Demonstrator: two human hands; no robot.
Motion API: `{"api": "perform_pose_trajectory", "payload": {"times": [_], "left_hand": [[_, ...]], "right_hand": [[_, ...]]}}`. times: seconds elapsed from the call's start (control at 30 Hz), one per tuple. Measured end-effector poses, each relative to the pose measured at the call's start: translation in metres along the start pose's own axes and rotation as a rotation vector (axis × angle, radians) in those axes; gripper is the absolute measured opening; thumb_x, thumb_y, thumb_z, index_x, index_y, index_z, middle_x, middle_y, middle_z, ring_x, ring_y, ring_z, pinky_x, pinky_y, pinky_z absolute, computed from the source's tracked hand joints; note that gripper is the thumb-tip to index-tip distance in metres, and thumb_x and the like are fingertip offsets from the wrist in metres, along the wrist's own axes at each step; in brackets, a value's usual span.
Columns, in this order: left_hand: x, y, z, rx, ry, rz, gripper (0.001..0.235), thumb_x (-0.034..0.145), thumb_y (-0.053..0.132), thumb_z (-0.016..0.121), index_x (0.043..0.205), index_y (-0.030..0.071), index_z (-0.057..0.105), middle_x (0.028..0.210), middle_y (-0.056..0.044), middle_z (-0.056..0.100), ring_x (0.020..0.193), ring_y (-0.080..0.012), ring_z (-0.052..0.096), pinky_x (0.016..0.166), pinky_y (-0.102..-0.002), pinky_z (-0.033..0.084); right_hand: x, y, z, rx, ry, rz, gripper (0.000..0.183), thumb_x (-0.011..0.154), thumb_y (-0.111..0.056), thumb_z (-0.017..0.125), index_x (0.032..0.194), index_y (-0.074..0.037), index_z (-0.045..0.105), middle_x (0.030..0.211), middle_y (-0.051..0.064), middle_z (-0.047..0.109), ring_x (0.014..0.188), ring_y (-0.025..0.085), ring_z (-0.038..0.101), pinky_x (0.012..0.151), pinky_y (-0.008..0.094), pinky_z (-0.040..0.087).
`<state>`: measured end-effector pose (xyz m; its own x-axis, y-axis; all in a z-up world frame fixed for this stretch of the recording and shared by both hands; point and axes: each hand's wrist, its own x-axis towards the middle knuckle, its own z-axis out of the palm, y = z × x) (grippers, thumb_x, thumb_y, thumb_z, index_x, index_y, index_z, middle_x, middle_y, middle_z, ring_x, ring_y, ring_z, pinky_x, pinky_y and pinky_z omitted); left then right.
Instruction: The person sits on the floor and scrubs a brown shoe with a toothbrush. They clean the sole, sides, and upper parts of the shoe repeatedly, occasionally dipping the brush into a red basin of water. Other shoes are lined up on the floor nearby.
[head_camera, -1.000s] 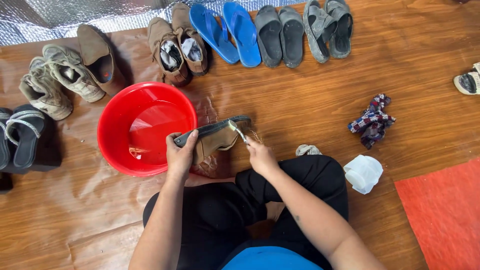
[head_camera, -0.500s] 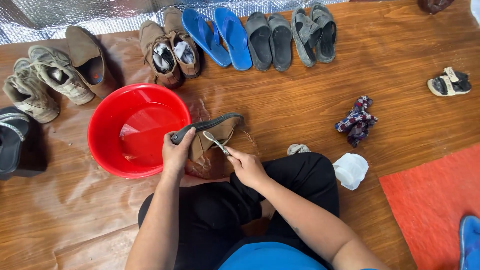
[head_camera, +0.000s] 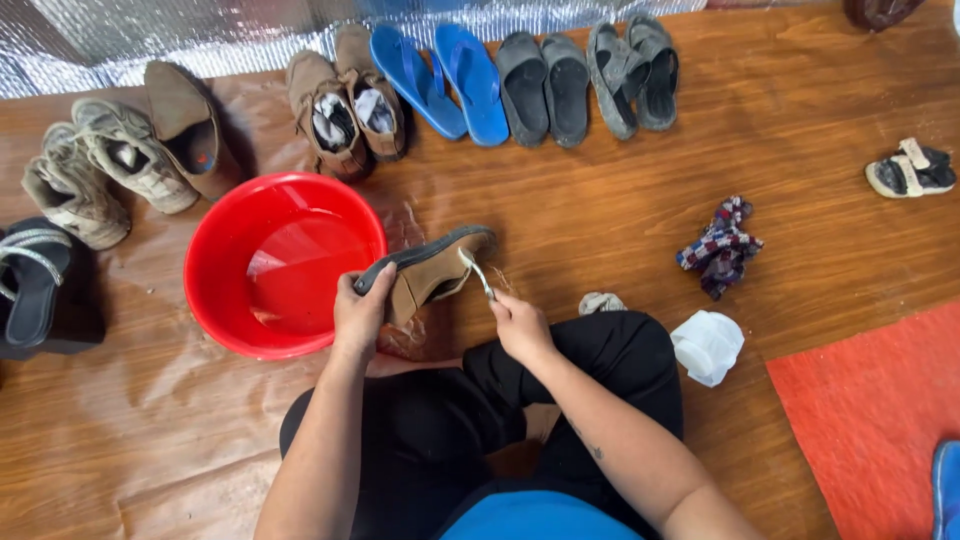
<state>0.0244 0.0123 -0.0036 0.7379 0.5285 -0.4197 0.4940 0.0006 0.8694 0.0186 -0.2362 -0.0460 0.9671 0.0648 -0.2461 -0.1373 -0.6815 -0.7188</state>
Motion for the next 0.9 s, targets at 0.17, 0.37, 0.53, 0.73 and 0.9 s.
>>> {"api": "perform_pose_trajectory", "payload": {"times": [0.17, 0.37, 0.53, 0.73, 0.9], "left_hand": [[-0.004, 0.013, 0.003, 0.021, 0.005, 0.012, 0.065, 0.079, 0.055, 0.088, 0.112, 0.006, 0.063, 0.093, -0.017, 0.063, 0.090, -0.0295, 0.065, 0.072, -0.039, 0.052], [-0.002, 0.002, 0.005, 0.086, -0.016, 0.011, 0.062, 0.077, 0.053, 0.089, 0.115, 0.010, 0.064, 0.094, -0.015, 0.064, 0.090, -0.0285, 0.067, 0.071, -0.036, 0.054], [0.005, 0.001, 0.004, 0.076, -0.002, 0.009, 0.062, 0.079, 0.054, 0.087, 0.114, 0.009, 0.064, 0.094, -0.016, 0.064, 0.090, -0.0294, 0.067, 0.067, -0.038, 0.055], [0.003, 0.000, 0.002, 0.109, -0.016, 0.010, 0.062, 0.075, 0.053, 0.090, 0.114, 0.011, 0.065, 0.093, -0.014, 0.065, 0.090, -0.0280, 0.067, 0.071, -0.037, 0.054], [0.005, -0.002, 0.002, 0.141, -0.021, 0.023, 0.061, 0.077, 0.053, 0.088, 0.115, 0.012, 0.064, 0.094, -0.014, 0.065, 0.093, -0.0282, 0.067, 0.074, -0.037, 0.053]], "right_hand": [[-0.031, -0.033, 0.009, -0.049, 0.014, -0.310, 0.032, 0.096, -0.024, 0.067, 0.127, -0.020, 0.073, 0.108, 0.015, 0.077, 0.103, 0.033, 0.072, 0.091, 0.044, 0.059], [0.047, 0.050, -0.017, -0.271, 0.147, -0.064, 0.031, 0.096, -0.034, 0.061, 0.124, -0.033, 0.074, 0.107, 0.005, 0.078, 0.106, 0.026, 0.072, 0.096, 0.042, 0.057], [0.006, 0.002, -0.014, -0.183, 0.101, -0.344, 0.021, 0.094, -0.018, 0.062, 0.102, -0.013, 0.081, 0.097, 0.017, 0.078, 0.096, 0.037, 0.073, 0.086, 0.047, 0.059], [0.036, 0.033, -0.020, -0.339, 0.101, -0.108, 0.024, 0.096, -0.030, 0.059, 0.115, -0.030, 0.075, 0.101, 0.008, 0.077, 0.101, 0.031, 0.072, 0.090, 0.044, 0.058], [0.018, 0.025, 0.002, -0.126, 0.084, -0.366, 0.027, 0.097, -0.022, 0.062, 0.119, -0.015, 0.076, 0.098, 0.016, 0.077, 0.099, 0.034, 0.073, 0.087, 0.044, 0.060]]}}
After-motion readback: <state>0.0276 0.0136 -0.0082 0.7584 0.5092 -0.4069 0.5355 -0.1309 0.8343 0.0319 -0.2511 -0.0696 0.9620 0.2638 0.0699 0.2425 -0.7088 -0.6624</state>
